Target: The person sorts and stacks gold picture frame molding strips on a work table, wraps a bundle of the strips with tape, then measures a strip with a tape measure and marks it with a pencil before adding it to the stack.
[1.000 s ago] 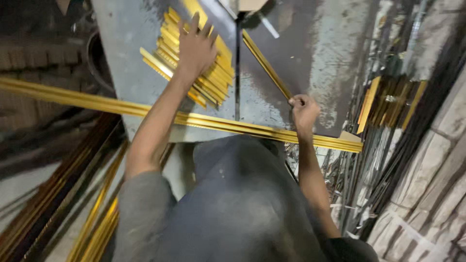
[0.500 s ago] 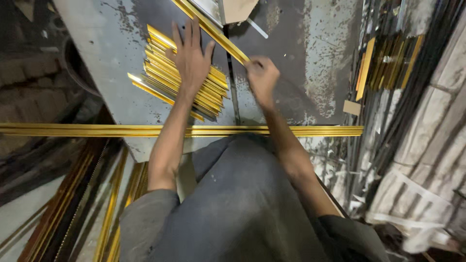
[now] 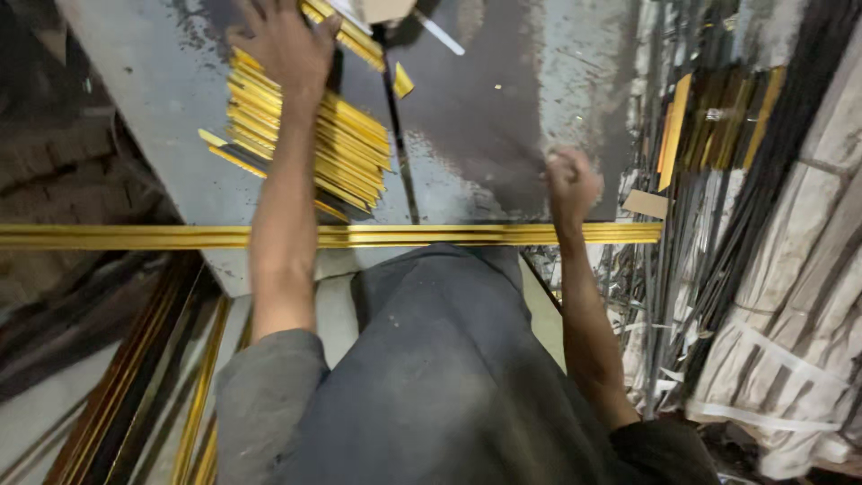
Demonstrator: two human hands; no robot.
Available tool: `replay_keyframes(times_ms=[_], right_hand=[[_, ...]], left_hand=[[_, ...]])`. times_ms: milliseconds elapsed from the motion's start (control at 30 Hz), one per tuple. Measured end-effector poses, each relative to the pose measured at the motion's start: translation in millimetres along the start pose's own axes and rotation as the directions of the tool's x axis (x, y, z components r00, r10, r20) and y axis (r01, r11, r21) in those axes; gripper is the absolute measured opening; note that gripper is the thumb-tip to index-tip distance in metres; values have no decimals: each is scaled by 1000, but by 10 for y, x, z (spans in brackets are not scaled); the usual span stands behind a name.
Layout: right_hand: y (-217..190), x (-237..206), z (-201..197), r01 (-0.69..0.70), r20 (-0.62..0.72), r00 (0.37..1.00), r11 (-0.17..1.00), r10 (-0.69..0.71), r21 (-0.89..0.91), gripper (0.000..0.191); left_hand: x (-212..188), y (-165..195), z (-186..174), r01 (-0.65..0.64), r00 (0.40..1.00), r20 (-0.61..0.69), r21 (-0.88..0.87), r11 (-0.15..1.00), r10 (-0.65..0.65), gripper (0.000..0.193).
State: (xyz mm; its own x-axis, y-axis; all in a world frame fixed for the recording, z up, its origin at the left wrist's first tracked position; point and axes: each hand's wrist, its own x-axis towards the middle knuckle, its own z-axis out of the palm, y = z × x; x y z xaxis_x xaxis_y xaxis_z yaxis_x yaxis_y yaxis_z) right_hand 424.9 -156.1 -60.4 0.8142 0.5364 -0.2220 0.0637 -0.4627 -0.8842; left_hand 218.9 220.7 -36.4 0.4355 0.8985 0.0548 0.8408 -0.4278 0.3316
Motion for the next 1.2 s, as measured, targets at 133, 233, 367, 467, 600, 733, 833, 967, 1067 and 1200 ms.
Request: replay_keyframes(times_ms=[133, 233, 367, 467, 600, 733, 833, 967, 1067, 1200], right_hand=[[101, -250, 23, 179, 63, 983, 967, -170, -182, 21], [50, -354, 220, -248, 61, 968, 963, 243, 105, 24], [-251, -214, 732, 19, 62, 998, 1000, -20, 12, 26], [-548, -73, 1248, 89, 70, 994, 994, -85, -60, 38], [-702, -39, 1751, 463, 179, 881, 724, -438, -511, 53], [-501, -152, 1704, 457, 229, 889, 787, -395, -414, 33], [-240, -300, 1182, 430, -151, 861, 854, -486, -293, 36], [176, -1093, 622, 767, 498, 640, 529, -585, -363, 42], [425, -1617, 574, 812, 768, 533, 470, -354, -346, 41], [527, -1654, 524, 704, 777, 604, 574, -175, -418, 24]], left_hand=[[-260, -158, -90, -214, 971, 181, 353, 911, 157, 86], [-597, -350, -62, -233, 970, 105, 124, 965, 220, 75], [-1113, -574, -130, -78, 995, -70, -168, 983, 67, 47], [-1812, -739, -285, -78, 996, -71, -244, 967, 63, 32], [-2890, -1084, -302, 4, 985, 171, -114, 993, 16, 30], [-3477, -1446, -77, -80, 971, 234, 126, 989, 48, 49], [-3556, -1647, -16, -80, 992, 100, 48, 996, 75, 34], [-3593, -1780, -98, -230, 958, 215, 180, 956, 190, 26], [-3594, -1839, -144, -315, 934, 231, 169, 934, 273, 28], [-3505, -1823, -113, -421, 896, 253, 227, 878, 364, 24]])
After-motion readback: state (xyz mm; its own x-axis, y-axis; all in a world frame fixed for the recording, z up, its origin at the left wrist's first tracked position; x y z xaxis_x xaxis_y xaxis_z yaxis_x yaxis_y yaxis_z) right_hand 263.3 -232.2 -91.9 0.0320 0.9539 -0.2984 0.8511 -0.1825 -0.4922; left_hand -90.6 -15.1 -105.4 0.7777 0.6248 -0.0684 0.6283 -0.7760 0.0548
